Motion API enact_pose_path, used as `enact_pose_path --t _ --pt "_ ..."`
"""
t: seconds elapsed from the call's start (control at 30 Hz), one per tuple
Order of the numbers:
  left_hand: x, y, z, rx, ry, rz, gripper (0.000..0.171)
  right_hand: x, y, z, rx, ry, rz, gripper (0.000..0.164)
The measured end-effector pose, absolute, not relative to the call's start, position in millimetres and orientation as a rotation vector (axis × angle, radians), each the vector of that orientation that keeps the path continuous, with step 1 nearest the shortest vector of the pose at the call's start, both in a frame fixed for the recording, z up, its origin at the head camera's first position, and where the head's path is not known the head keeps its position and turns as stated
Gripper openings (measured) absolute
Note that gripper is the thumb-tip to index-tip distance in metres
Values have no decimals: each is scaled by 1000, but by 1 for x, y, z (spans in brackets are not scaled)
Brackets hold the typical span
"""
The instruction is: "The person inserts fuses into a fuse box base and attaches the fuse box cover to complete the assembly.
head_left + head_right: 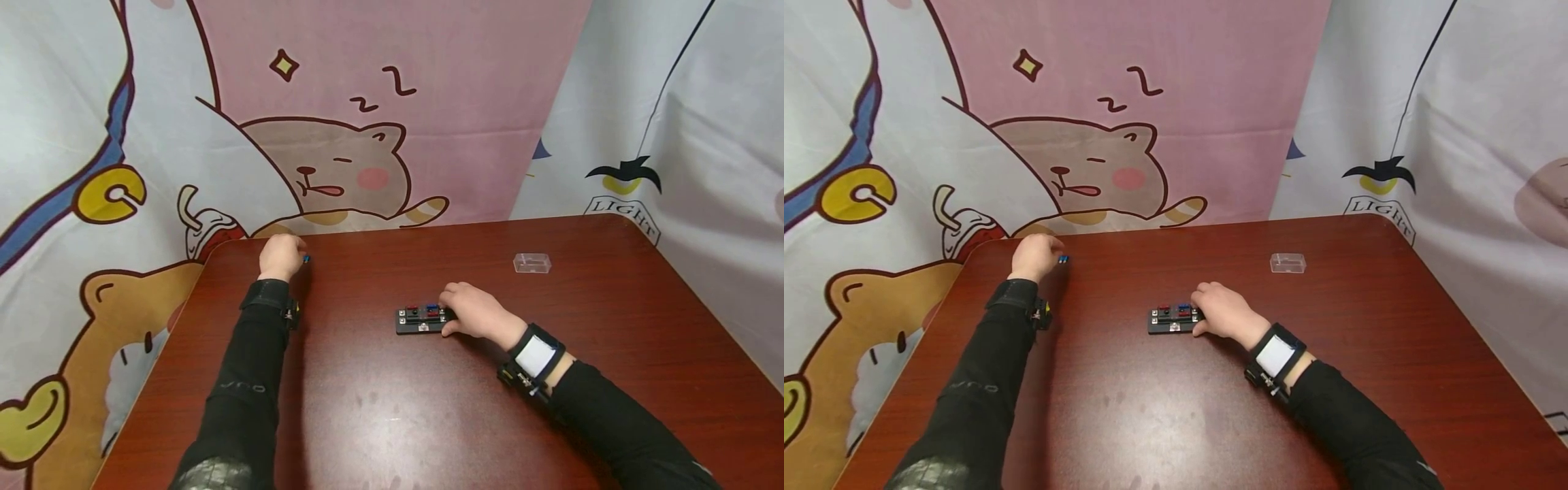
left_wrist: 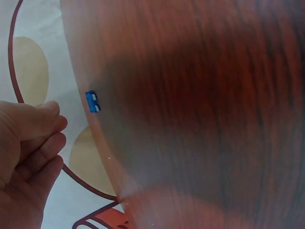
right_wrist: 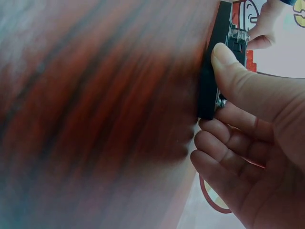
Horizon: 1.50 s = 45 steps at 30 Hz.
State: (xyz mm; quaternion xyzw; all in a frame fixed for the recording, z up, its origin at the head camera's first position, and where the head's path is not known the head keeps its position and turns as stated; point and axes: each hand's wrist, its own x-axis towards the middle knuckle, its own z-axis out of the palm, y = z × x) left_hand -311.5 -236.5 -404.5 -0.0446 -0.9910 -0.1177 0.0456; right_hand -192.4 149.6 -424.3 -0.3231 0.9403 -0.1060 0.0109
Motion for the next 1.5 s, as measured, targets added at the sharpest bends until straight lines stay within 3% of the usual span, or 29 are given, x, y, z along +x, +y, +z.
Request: enact_pose_path --t 0.7,1.5 --pt "-316 -230 -422 -31 -3215 -167 33 -192 149 -423 -1012 2933 -330 44" --pt "-310 -223 -424 5 -3083 -172 26 -192 150 -424 -1000 2929 -333 44"
